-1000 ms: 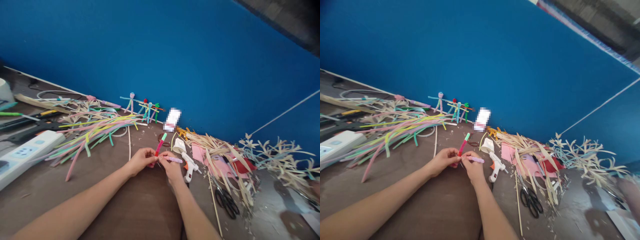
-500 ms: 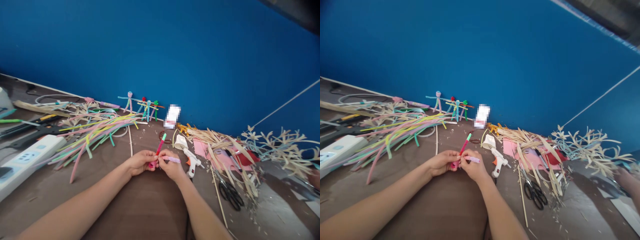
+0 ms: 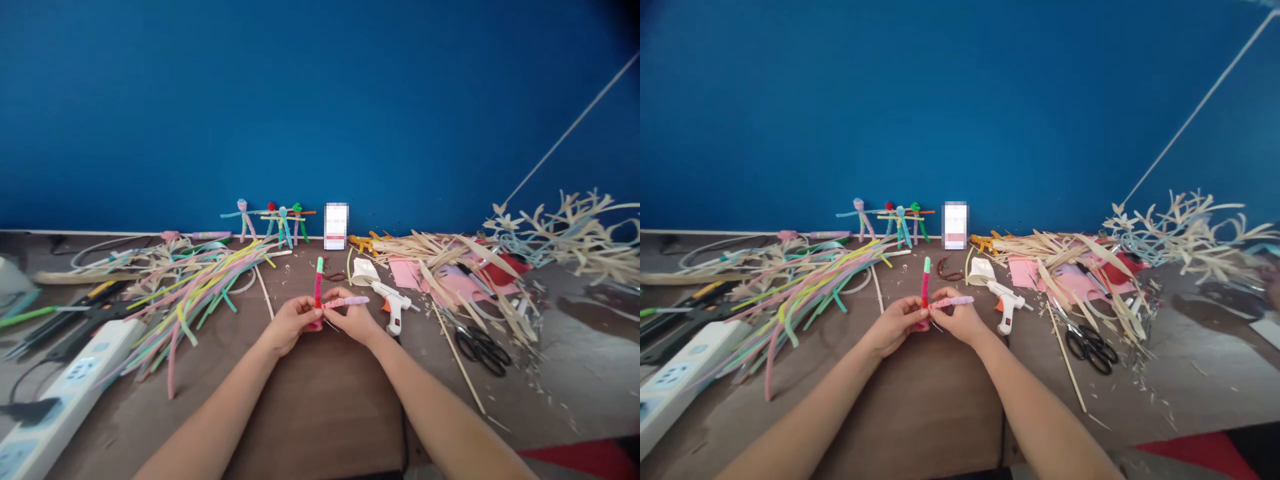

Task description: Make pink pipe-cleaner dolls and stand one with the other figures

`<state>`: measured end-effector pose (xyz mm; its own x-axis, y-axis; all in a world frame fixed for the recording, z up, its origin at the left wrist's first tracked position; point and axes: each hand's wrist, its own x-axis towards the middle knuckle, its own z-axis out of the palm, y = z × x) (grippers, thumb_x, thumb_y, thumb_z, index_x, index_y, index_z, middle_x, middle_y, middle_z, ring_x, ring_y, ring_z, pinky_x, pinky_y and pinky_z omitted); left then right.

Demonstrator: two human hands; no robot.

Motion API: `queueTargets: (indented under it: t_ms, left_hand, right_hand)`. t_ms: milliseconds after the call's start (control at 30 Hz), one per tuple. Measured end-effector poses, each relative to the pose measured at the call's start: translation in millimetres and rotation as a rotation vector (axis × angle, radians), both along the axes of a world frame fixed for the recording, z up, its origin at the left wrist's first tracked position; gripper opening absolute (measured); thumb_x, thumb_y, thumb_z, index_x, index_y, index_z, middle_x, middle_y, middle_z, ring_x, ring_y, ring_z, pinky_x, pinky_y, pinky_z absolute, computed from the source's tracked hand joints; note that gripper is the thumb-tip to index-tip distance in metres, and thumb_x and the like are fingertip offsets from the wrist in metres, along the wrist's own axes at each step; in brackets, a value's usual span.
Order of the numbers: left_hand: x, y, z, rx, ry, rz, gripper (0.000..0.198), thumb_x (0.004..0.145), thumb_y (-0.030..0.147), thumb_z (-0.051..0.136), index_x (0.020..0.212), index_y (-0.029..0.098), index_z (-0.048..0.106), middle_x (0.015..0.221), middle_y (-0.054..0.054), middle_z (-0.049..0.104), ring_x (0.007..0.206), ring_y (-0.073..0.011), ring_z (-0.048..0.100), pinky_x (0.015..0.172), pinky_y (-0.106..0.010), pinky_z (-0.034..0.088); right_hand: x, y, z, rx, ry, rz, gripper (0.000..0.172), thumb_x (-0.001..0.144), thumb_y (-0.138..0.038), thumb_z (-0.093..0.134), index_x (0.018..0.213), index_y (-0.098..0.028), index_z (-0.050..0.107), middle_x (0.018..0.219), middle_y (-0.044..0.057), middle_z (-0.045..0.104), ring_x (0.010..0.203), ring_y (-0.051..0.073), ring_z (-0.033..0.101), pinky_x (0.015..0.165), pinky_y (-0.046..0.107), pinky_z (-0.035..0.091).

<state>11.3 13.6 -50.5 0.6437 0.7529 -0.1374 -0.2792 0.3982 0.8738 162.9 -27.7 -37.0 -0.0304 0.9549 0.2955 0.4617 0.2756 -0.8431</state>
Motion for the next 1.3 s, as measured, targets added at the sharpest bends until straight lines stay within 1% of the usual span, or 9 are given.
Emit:
queueTargets:
  t_ms: [200, 333, 433, 600, 733, 867, 1000, 1100, 1300]
  left_hand:
    - [1, -1, 1.2, 0.245, 0.059, 0.108, 0.015, 0.061, 0.019, 0.068, 0.071, 0.013, 0.06, 0.067, 0.0, 0.06, 0.064, -0.0095, 0.054, 0.066, -0.022, 0.043]
    - [1, 1, -1.2, 0.361, 0.035, 0.184, 0.01, 0.064, 0.019, 0.065, 0.072, 0.014, 0.062, 0.079, -0.003, 0.061, 0.08, -0.0136, 0.054, 0.078, -0.026, 0.04]
    - [0, 5, -5.3, 0.231, 0.042, 0.227, 0.016, 0.062, 0.021, 0.067, 0.076, 0.015, 0.063, 0.089, -0.004, 0.06, 0.079, -0.0141, 0.055, 0.071, -0.026, 0.045]
    - [-1, 9, -7.1, 0.023, 0.068, 0.228, 0.029, 0.061, 0.025, 0.068, 0.086, 0.013, 0.061, 0.078, -0.004, 0.062, 0.07, -0.013, 0.058, 0.057, -0.022, 0.047]
    - [-2, 10, -4.8, 0.0, 0.059, 0.211, 0.034, 0.063, 0.028, 0.066, 0.091, 0.015, 0.055, 0.078, -0.003, 0.061, 0.071, -0.0138, 0.059, 0.05, -0.019, 0.045]
    - [-2, 11, -3.6, 0.057, 0.027, 0.199, 0.039, 0.066, 0.025, 0.065, 0.099, 0.021, 0.044, 0.072, 0.001, 0.06, 0.059, -0.0086, 0.054, 0.043, -0.015, 0.038]
    - [-1, 10, -3.4, 0.084, 0.014, 0.147, 0.036, 0.069, 0.024, 0.061, 0.096, 0.021, 0.038, 0.071, 0.0, 0.062, 0.058, -0.0081, 0.052, 0.043, -0.014, 0.036]
    - [-1, 7, -3.7, 0.072, 0.022, 0.068, 0.034, 0.068, 0.023, 0.062, 0.093, 0.019, 0.04, 0.074, -0.002, 0.062, 0.06, -0.0086, 0.052, 0.044, -0.015, 0.037]
    - [-2, 1, -0.2, 0.077, 0.065, -0.014, 0.035, 0.064, 0.026, 0.065, 0.092, 0.015, 0.047, 0.082, -0.005, 0.061, 0.062, -0.0091, 0.052, 0.046, -0.016, 0.04]
  right_hand:
    - [1, 0, 2.8, 0.005, 0.105, 0.074, 0.016, 0.069, -0.017, 0.053, 0.084, -0.018, 0.049, 0.073, -0.001, 0.052, 0.065, 0.01, 0.049, 0.06, 0.022, 0.04]
    - [3, 0, 1.2, -0.019, 0.112, 0.071, 0.019, 0.069, -0.014, 0.05, 0.087, -0.019, 0.049, 0.072, -0.002, 0.05, 0.064, 0.01, 0.047, 0.057, 0.021, 0.038]
    - [8, 3, 0.6, -0.011, 0.124, 0.018, 0.023, 0.068, -0.012, 0.049, 0.09, -0.018, 0.049, 0.069, -0.002, 0.05, 0.061, 0.01, 0.047, 0.058, 0.022, 0.038]
    - [19, 11, 10.4, -0.115, 0.298, -0.187, 0.012, 0.071, -0.02, 0.047, 0.082, -0.016, 0.051, 0.063, -0.003, 0.049, 0.054, 0.009, 0.045, 0.051, 0.022, 0.037]
    - [39, 6, 33.0, -0.26, 0.379, -0.241, 0.013, 0.066, -0.019, 0.051, 0.079, -0.016, 0.053, 0.059, -0.004, 0.05, 0.046, 0.007, 0.043, 0.046, 0.02, 0.035]
    - [58, -23, 45.3, -0.323, 0.405, -0.335, 0.014, 0.066, -0.026, 0.056, 0.075, -0.015, 0.057, 0.058, -0.003, 0.053, 0.045, 0.007, 0.045, 0.045, 0.02, 0.035]
    - [45, -52, 28.0, -0.514, 0.55, -0.217, 0.025, 0.063, -0.025, 0.06, 0.086, -0.013, 0.057, 0.064, 0.0, 0.058, 0.047, 0.007, 0.049, 0.048, 0.022, 0.038]
    - [18, -57, 11.0, -0.526, 0.713, -0.106, 0.038, 0.066, -0.025, 0.06, 0.102, -0.014, 0.052, 0.069, 0.0, 0.059, 0.048, 0.007, 0.05, 0.05, 0.023, 0.038]
    - [-10, -37, -0.3, -0.384, 1.022, -0.24, 0.033, 0.064, -0.031, 0.062, 0.092, -0.015, 0.056, 0.064, -0.002, 0.056, 0.043, 0.005, 0.044, 0.043, 0.02, 0.033]
